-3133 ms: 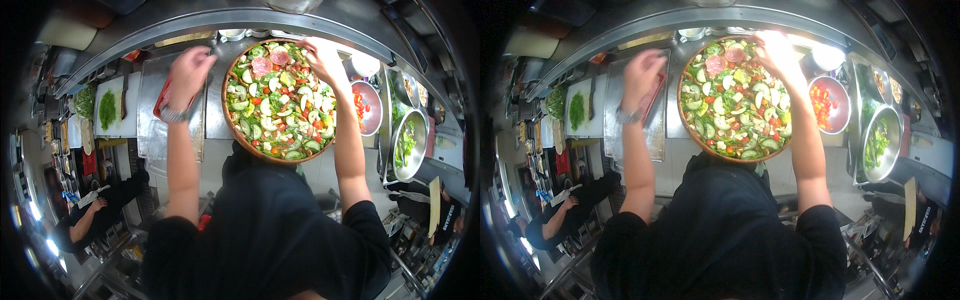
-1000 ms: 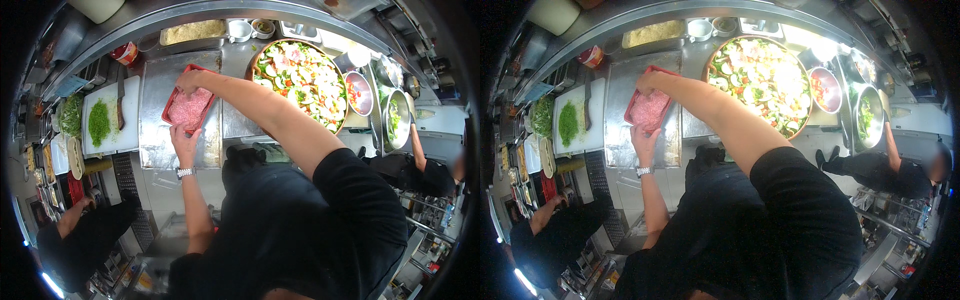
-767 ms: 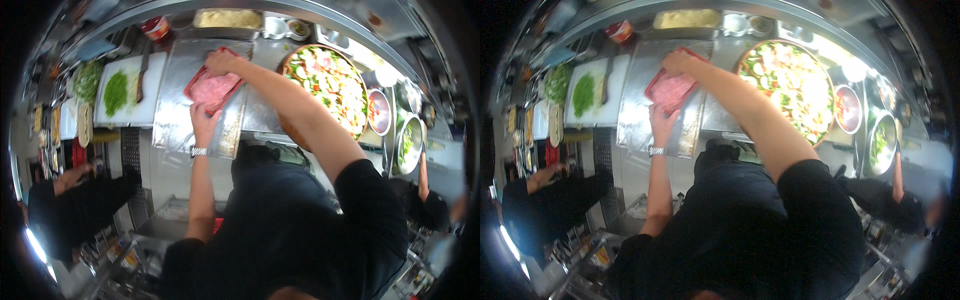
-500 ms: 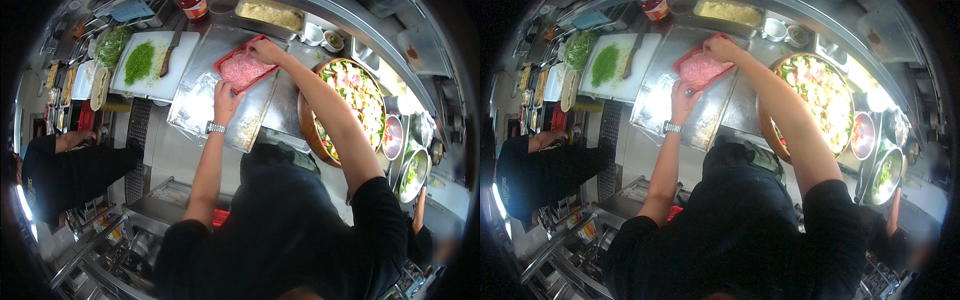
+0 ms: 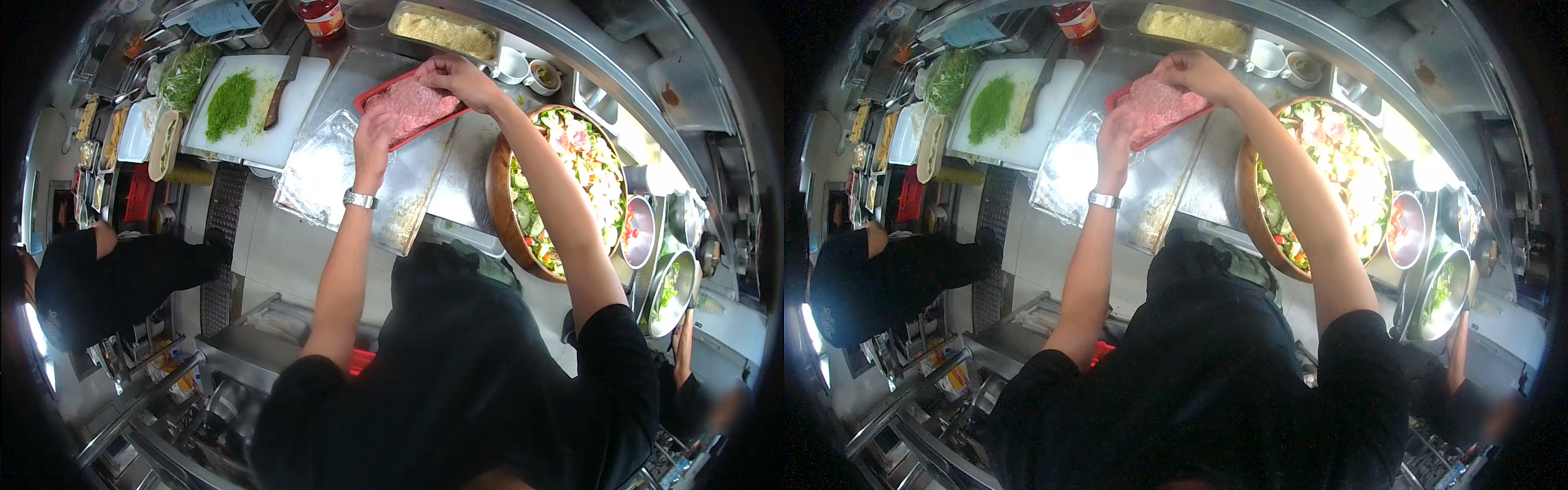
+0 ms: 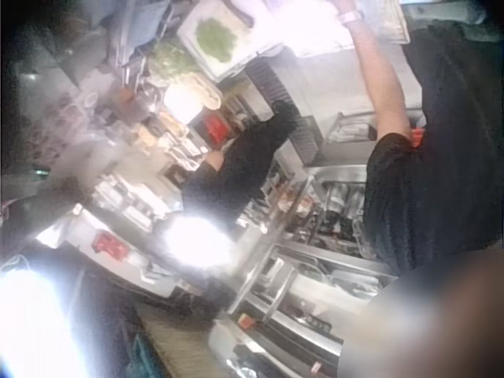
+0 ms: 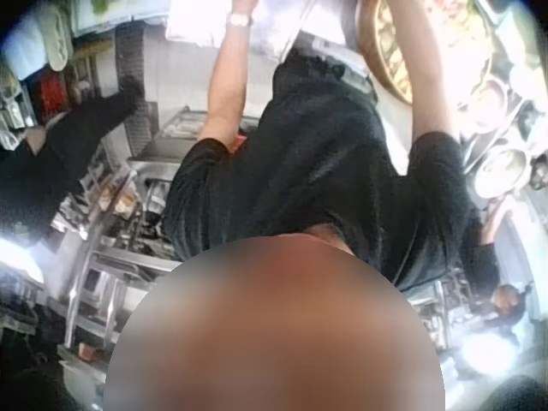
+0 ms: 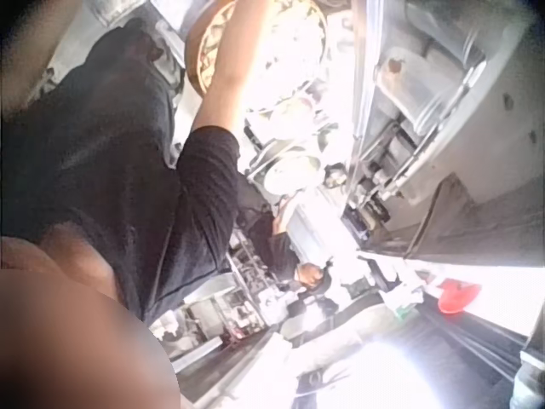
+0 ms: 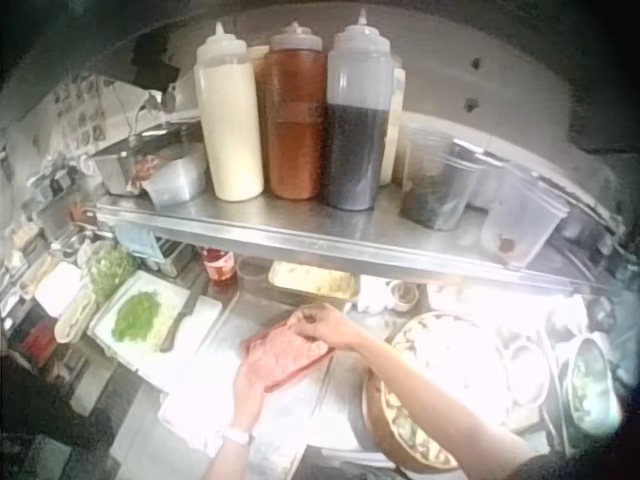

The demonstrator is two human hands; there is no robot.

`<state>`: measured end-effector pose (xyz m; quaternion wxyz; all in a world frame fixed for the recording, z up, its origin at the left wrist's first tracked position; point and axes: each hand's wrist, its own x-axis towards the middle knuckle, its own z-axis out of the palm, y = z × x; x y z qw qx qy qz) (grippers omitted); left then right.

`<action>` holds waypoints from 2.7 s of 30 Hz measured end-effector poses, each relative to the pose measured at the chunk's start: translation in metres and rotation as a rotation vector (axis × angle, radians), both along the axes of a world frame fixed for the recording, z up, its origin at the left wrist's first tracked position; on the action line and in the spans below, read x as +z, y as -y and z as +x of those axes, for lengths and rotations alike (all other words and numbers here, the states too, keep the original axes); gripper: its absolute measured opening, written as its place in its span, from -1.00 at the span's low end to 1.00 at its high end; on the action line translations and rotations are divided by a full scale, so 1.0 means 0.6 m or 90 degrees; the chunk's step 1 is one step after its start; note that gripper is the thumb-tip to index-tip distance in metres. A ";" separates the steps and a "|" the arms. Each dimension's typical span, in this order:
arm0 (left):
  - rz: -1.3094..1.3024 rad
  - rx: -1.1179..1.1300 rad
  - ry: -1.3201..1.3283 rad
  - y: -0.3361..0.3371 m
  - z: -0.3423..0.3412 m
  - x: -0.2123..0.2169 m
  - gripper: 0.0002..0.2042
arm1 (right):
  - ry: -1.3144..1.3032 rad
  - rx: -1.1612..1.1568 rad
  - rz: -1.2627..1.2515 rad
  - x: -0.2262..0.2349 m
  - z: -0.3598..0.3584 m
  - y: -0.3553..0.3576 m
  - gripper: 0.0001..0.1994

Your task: The person places slices of cured meat by hand onto a large salad bowl containing sliced cucumbers, tomatoes, and leafy greens. The person repeatedly picks up individual slices from a red tray and arranges them over the salad.

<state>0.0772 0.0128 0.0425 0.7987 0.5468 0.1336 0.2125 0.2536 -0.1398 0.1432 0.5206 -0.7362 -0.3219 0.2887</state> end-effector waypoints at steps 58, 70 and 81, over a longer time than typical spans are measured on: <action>0.298 -0.144 0.113 0.421 -0.018 0.305 -0.65 | 0.306 -0.285 0.162 0.165 -0.225 0.450 -0.85; 0.273 -0.112 0.202 0.423 -0.014 0.306 -0.46 | 0.153 -0.295 0.274 0.155 -0.217 0.441 -0.81; 0.343 -0.303 0.194 0.369 0.033 0.315 -0.53 | 0.234 -0.213 0.116 0.164 -0.188 0.469 -0.76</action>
